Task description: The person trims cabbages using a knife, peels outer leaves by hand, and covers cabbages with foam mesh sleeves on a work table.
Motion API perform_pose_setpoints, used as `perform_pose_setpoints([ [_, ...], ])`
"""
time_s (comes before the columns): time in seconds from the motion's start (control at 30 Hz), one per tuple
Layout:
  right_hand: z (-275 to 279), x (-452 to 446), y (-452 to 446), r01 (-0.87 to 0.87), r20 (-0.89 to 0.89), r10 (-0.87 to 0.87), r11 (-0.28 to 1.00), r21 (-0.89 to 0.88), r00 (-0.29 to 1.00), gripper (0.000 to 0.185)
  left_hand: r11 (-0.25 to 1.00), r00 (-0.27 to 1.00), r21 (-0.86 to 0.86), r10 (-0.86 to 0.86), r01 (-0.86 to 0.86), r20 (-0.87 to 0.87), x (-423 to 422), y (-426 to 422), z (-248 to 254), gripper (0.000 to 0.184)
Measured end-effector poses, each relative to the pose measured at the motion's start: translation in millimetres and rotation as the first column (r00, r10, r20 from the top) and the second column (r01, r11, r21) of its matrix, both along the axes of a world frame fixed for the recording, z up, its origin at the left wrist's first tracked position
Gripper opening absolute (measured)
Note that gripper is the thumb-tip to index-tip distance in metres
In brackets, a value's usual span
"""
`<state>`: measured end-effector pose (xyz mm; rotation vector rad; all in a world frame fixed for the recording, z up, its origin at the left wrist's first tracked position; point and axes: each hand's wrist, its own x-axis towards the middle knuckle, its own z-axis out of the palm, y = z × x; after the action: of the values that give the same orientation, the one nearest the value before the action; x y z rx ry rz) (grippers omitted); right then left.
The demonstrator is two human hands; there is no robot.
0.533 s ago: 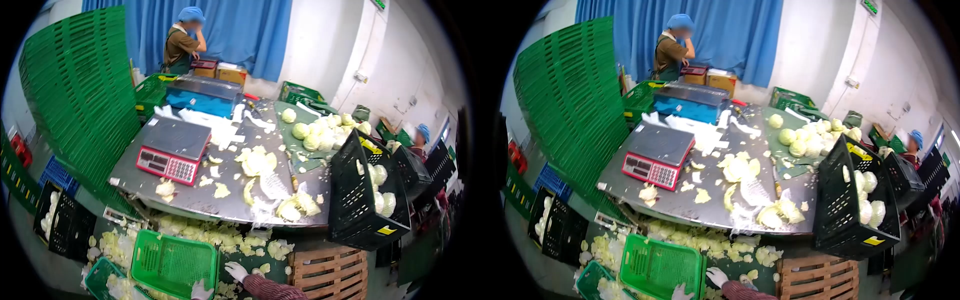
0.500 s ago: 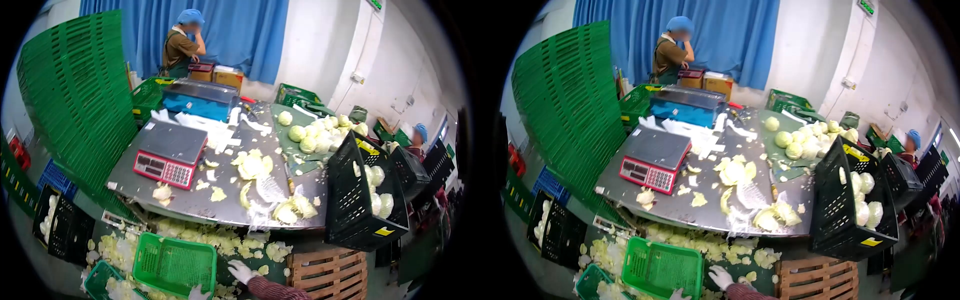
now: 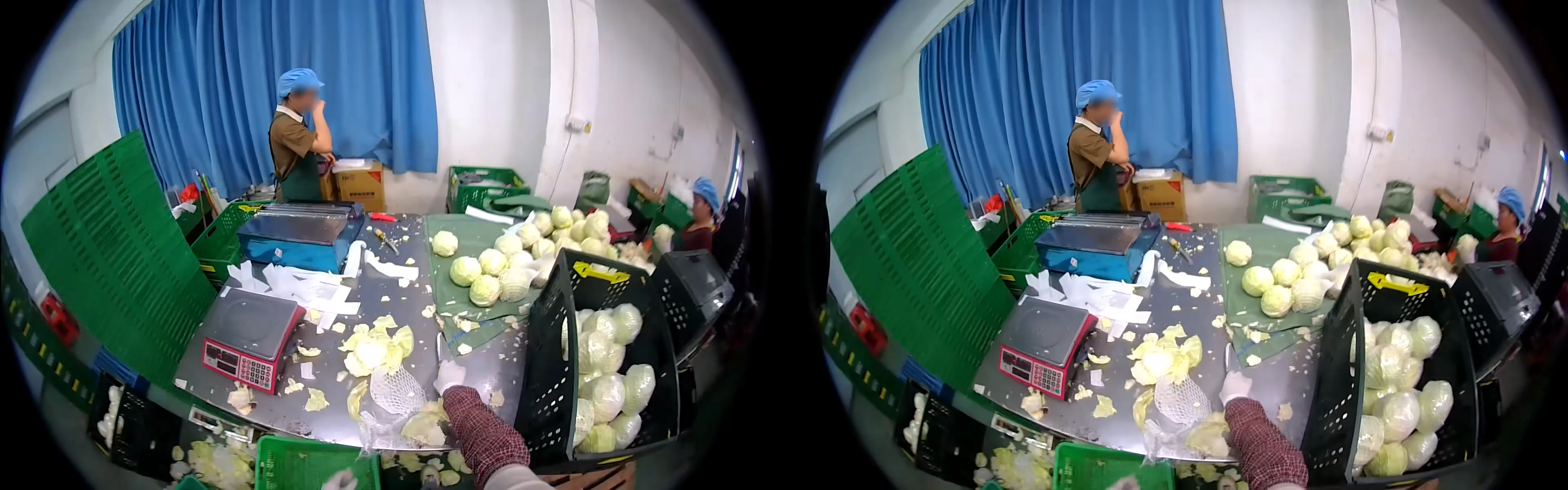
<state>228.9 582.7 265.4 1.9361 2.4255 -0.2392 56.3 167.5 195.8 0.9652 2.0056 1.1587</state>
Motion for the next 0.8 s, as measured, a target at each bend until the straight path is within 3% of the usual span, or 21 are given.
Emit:
perform_pose_setpoints([
  [0.03, -4.8, 3.0, 1.7, -0.035, -0.089, 0.024, 0.992, -0.122, 0.996, 0.057, 0.98, 1.0, 0.197, 0.026, -0.024, -0.009, 15.8, 55.4, 38.3, 0.041],
  [0.07, 3.0, 10.0, 18.7, -0.072, -0.167, 0.038, 0.977, -0.203, 0.985, 0.053, 0.986, 0.993, 0.165, -0.011, 0.031, -0.12, 10.8, 93.7, 53.0, 0.042],
  [0.1, 9.2, 17.6, 24.8, -0.072, -0.163, 0.039, 0.977, -0.202, 0.986, 0.053, 0.984, 0.992, -0.125, -0.126, 0.124, -0.013, 1.1, 133.1, 101.3, 0.054],
  [0.13, 17.3, 27.2, 17.8, -0.026, -0.42, 0.015, 0.999, -0.02, 0.908, 0.046, 0.989, 0.997, -0.149, 0.004, -0.016, -0.082, 1.5, 168.1, 109.9, 0.047],
  [0.17, 28.1, 36.6, 2.8, 0.069, -0.645, 0.037, 0.988, 0.138, 0.764, 0.039, 0.999, 0.964, 0.029, -0.021, 0.029, -0.266, -6.1, 204.3, 116.8, 0.047],
  [0.2, 62.4, 41.8, -19.3, 0.243, -0.836, -0.037, 0.963, 0.116, 0.547, 0.026, 0.977, 0.895, 0.184, -0.015, 0.108, -0.445, -17.0, 235.4, 118.9, 0.048],
  [0.23, 57.2, 51.8, -28.3, 0.246, -0.836, -0.058, 0.965, 0.094, 0.545, 0.026, 0.982, 0.854, 0.147, -0.025, 0.118, -0.52, -25.5, 264.1, 115.4, 0.053],
  [0.3, 35.8, 77.8, -45.9, 0.367, -0.955, -0.271, 0.906, -0.21, 0.123, 0.019, 0.991, 0.776, -0.011, -0.113, 0.135, -0.621, -40.2, 315.4, 107.3, 0.066],
  [0.33, 28.6, 91.4, -59.8, 0.426, -0.929, -0.265, 0.894, -0.136, 0.259, 0.02, 0.982, 0.746, -0.129, -0.188, 0.137, -0.639, -43.4, 335.7, 106.2, 0.073],
  [0.37, 18.4, 101.9, -72.6, 0.473, -0.882, -0.259, 0.88, -0.048, 0.393, 0.022, 0.98, 0.748, -0.131, -0.199, 0.15, -0.633, -42.8, 351.8, 111.4, 0.073],
  [0.4, -2.5, 105.6, -83.6, 0.487, -0.878, -0.266, 0.873, -0.044, 0.398, 0.022, 0.954, 0.732, -0.268, -0.277, 0.133, -0.622, -41.4, 367.7, 115.9, 0.078],
  [0.43, -31.3, 107.5, -92.6, 0.432, -0.944, -0.224, 0.896, -0.102, 0.242, 0.027, 0.91, 0.715, -0.397, -0.354, 0.116, -0.603, -40.0, 381.6, 117.5, 0.083],
  [0.47, -47.8, 108.7, -99.5, 0.366, -0.979, -0.191, 0.919, -0.15, 0.077, 0.031, 0.907, 0.716, -0.4, -0.368, 0.135, -0.593, -38.5, 388.9, 115.5, 0.083],
  [0.5, -20.8, 107.6, -114.8, 0.27, -0.874, -0.476, 0.858, -0.436, 0.1, 0.04, 0.884, 0.688, -0.442, -0.416, 0.153, -0.595, -35.8, 390.8, 111.2, 0.083],
  [0.57, -34.5, 92.5, -126.0, 0.192, -0.851, -0.522, 0.843, -0.502, 0.068, 0.046, 0.834, 0.609, -0.515, -0.515, 0.195, -0.603, -31.5, 393.2, 107.3, 0.082],
  [0.6, -40.6, 80.4, -131.2, 0.234, -0.888, -0.443, 0.883, -0.408, 0.123, 0.047, 0.801, 0.568, -0.557, -0.57, 0.22, -0.594, -30.7, 390.8, 112.1, 0.081],
  [0.63, -47.8, 64.3, -134.7, 0.334, -0.914, -0.311, 0.917, -0.217, 0.26, 0.048, 0.761, 0.498, -0.594, -0.634, 0.263, -0.592, -35.8, 382.6, 100.6, 0.08],
  [0.7, -54.8, 32.2, -143.3, 0.35, -0.88, -0.231, 0.933, -0.08, 0.415, 0.051, 0.743, 0.488, -0.558, -0.666, 0.369, -0.565, -39.3, 340.3, 106.3, 0.078],
  [0.73, -57.8, 21.6, -147.1, 0.147, -0.866, -0.36, 0.933, -0.329, 0.346, 0.045, 0.719, 0.415, -0.58, -0.695, 0.382, -0.587, -43.6, 313.0, 110.2, 0.077],
  [0.77, -47.4, -1.0, -162.7, 0.187, -0.875, -0.253, 0.964, -0.19, 0.413, 0.043, 0.783, 0.431, -0.428, -0.612, 0.452, -0.663, -63.5, 274.0, 64.8, 0.08],
  [0.8, -24.4, -21.7, -172.4, 0.108, -0.859, -0.118, 0.991, -0.073, 0.498, 0.042, 0.725, 0.433, -0.506, -0.687, 0.468, -0.584, -74.2, 237.1, 66.2, 0.082],
])
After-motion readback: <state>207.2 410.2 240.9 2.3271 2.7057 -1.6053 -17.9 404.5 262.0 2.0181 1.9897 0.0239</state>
